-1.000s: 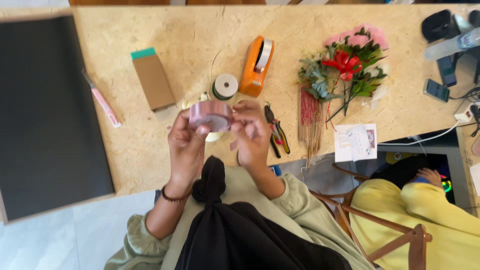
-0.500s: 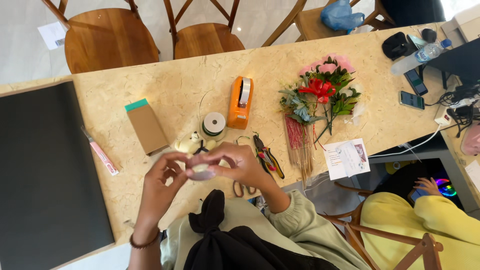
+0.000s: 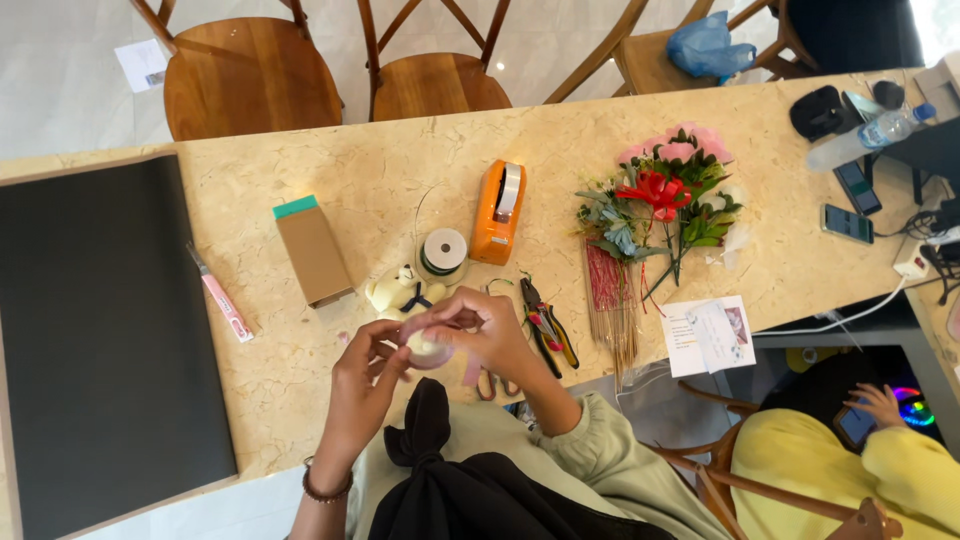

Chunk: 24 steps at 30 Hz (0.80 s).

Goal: The person inserts a wooden stick into a stuffed teddy bear and secures it in place using clear tape. They wrap the tape around the bear's body multiple times to hold the stick firmly.

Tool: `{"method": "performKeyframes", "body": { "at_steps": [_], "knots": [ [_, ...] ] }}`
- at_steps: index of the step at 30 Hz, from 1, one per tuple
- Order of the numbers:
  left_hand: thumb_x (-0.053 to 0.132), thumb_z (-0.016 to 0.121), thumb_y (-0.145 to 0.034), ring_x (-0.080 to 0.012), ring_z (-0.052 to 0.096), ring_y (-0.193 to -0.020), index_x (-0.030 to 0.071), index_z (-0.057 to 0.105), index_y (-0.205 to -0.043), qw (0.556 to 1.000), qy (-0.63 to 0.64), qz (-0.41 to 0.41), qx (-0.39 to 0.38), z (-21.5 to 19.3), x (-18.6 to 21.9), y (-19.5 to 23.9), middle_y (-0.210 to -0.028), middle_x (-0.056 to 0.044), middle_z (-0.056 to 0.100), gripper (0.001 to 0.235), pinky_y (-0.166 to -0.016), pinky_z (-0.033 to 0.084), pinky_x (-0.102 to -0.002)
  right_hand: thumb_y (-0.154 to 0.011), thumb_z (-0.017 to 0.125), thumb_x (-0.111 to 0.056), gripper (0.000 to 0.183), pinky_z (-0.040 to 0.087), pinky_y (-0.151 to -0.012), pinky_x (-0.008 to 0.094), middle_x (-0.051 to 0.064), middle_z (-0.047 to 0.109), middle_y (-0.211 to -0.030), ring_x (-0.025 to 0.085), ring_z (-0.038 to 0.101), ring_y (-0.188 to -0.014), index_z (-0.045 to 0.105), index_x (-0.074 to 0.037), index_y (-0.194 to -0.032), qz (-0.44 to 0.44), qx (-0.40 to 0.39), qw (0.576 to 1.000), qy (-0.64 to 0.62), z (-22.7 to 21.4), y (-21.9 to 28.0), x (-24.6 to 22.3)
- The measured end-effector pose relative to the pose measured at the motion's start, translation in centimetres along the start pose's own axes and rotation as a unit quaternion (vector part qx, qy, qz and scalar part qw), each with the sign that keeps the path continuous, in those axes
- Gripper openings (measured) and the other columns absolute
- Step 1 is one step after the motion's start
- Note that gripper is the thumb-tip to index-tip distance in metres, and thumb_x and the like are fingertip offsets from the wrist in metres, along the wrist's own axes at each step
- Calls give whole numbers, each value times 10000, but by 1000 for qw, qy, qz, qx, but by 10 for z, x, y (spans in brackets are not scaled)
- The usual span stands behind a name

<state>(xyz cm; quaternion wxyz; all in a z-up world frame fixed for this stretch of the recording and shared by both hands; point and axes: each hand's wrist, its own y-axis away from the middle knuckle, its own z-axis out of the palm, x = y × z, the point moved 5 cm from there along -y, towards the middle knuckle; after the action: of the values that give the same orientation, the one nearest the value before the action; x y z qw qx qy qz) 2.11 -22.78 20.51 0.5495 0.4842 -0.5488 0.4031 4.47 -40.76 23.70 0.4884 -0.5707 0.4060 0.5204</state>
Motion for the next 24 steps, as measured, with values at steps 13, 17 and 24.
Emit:
{"method": "performKeyframes", "body": {
  "at_steps": [13, 17, 24],
  "knots": [
    [74, 652, -962, -211, 746, -702, 35, 511, -1286, 996, 80, -28, 37, 5, -16, 1, -1118, -143, 638, 356, -638, 675, -301, -855, 841, -102, 208, 558, -648, 200, 67, 713, -832, 78, 649, -742, 641, -46, -848, 3, 14, 998, 54, -14, 4, 19],
    [15, 689, -944, -189, 706, -599, -47, 626, -1113, 999, 38, -2, -31, 10, -19, 4, -951, -175, 681, 191, -554, 682, -314, -801, 902, -126, 279, 611, -654, 282, 186, 800, -917, 131, 709, -746, 706, 33, -919, 90, -76, 991, 63, -13, 3, 26],
    [-7, 608, -999, -188, 703, -648, -70, 532, -1130, 982, 160, 18, 98, 6, -46, -5, -991, -150, 574, 164, -576, 693, -317, -815, 917, -158, 389, 621, -630, 277, 211, 771, -915, 167, 728, -745, 694, 47, -1059, 77, 51, 995, 40, -14, 3, 47]
  ]
}}
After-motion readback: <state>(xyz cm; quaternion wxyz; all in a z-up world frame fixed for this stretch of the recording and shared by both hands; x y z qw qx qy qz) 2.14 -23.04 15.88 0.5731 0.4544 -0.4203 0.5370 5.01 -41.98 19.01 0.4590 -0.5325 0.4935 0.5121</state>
